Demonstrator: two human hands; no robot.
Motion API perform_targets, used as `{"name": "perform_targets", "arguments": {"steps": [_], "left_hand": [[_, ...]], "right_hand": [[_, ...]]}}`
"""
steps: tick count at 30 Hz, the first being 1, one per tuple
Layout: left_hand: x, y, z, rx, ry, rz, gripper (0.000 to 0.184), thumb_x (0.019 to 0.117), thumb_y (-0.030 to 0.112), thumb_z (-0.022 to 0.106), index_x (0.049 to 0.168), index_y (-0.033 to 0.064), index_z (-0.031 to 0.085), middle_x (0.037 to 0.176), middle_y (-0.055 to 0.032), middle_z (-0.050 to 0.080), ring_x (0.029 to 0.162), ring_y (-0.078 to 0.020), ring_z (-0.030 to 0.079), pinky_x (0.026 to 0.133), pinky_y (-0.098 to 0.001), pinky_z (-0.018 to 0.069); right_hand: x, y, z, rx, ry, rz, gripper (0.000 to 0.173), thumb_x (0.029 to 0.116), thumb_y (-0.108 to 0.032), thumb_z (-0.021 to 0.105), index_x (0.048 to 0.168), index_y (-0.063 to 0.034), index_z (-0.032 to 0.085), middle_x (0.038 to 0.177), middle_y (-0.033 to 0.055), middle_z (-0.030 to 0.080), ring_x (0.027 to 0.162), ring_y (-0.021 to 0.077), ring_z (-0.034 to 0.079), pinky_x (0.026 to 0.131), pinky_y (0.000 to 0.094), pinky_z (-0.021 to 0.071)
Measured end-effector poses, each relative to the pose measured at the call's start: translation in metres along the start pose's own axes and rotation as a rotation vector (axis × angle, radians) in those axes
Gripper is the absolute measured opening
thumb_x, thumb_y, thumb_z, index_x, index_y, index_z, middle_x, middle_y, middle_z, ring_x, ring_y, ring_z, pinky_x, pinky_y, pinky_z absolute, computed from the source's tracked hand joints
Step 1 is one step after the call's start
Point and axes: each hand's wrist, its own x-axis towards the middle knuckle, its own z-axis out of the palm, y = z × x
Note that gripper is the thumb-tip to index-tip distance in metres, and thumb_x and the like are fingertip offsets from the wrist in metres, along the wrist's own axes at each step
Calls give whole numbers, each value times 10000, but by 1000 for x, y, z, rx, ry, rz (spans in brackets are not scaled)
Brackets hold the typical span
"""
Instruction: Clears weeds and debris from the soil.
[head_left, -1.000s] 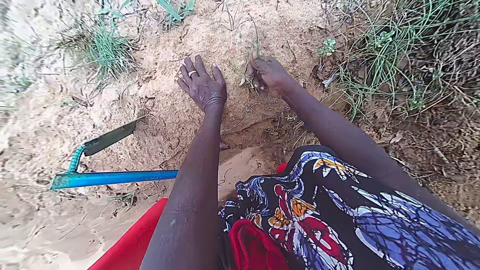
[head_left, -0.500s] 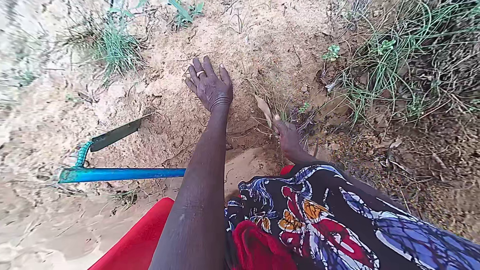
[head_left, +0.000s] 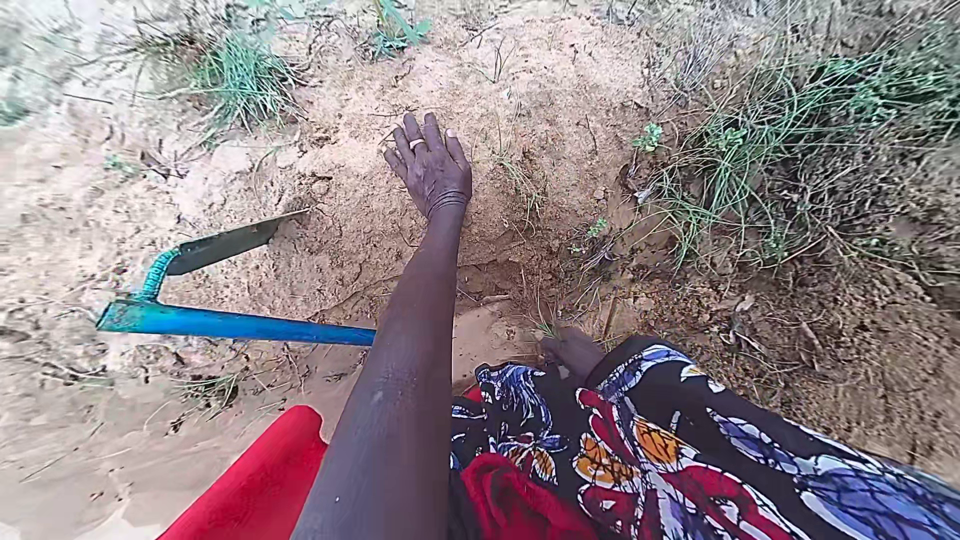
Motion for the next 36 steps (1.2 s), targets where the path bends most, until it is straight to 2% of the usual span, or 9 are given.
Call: {"name": "perform_targets", "arguments": {"steps": [3, 6, 8, 10, 13, 17, 22, 26, 36], "left_hand": [[4, -4, -12, -104, -59, 14, 569, 1097, 437, 243, 1555, 170, 451, 1646, -135, 358, 1544, -376, 263, 1236, -611, 102], [9, -15, -42, -175, -55, -33, 542, 1093, 438, 281, 1521, 175, 486, 1621, -113, 403, 1500, -360, 346, 1185, -641, 167], [6, -35, -46, -125, 17, -56, 542, 1076, 447, 336, 1531, 182, 469, 1667, -103, 320, 1534, -366, 278, 1179, -676, 133], [11, -53, -44, -102, 39, -170, 577, 1070, 457, 338, 1570, 177, 407, 1705, -115, 216, 1573, -374, 163, 1187, -701, 79], [21, -69, -33, -111, -11, -454, 615, 1080, 488, 299, 1615, 186, 330, 1717, -83, 182, 1590, -335, 100, 1224, -648, 27], [19, -68, -24, -50, 40, -498, 546, 1066, 474, 287, 1523, 259, 496, 1697, -24, 263, 1580, -317, 167, 1218, -649, 78], [19, -66, -27, -53, 46, -474, 531, 1067, 463, 302, 1502, 254, 525, 1695, -41, 269, 1580, -334, 158, 1213, -659, 68], [17, -66, -28, -46, 39, -468, 534, 1065, 458, 299, 1510, 257, 516, 1695, -38, 269, 1583, -334, 143, 1214, -661, 58], [14, -66, -30, -14, 39, -451, 530, 1072, 466, 287, 1501, 263, 525, 1694, -37, 271, 1581, -341, 149, 1212, -662, 71]], "right_hand": [[-42, -40, -75, -343, 122, 48, 429, 1112, -284, 439, 1293, 64, 613, 1261, 327, 633, 1240, 483, 590, 1034, 644, 427], [-60, -59, -142, -395, 324, -128, 365, 1115, -256, 458, 1096, 60, 639, 947, 259, 648, 922, 422, 646, 831, 600, 485], [-52, -70, -173, -264, 431, -294, 312, 1085, -275, 546, 1035, 22, 627, 810, 154, 583, 750, 296, 581, 725, 516, 470], [-42, -98, -196, -231, 503, -406, 362, 986, -296, 715, 1145, 17, 627, 925, 173, 643, 860, 302, 626, 808, 536, 492], [-7, -136, -200, -322, 549, -480, 529, 904, -225, 809, 1321, 14, 590, 1146, 270, 672, 1092, 425, 656, 959, 620, 492], [54, -158, -184, -360, 593, -560, 544, 894, -75, 759, 1405, -14, 584, 1249, 294, 658, 1193, 470, 624, 1027, 633, 467], [83, -157, -167, -253, 822, -650, 207, 963, -62, 619, 1111, 57, 703, 1115, 301, 666, 1087, 456, 653, 962, 587, 508], [77, -152, -171, -427, 781, -623, 231, 982, 1, 539, 1164, 65, 665, 1149, 310, 650, 1073, 485, 659, 907, 610, 528], [105, -142, -187, -547, 983, -883, 142, 943, 51, 535, 1023, 93, 644, 1048, 317, 658, 892, 492, 698, 723, 592, 564]]}}
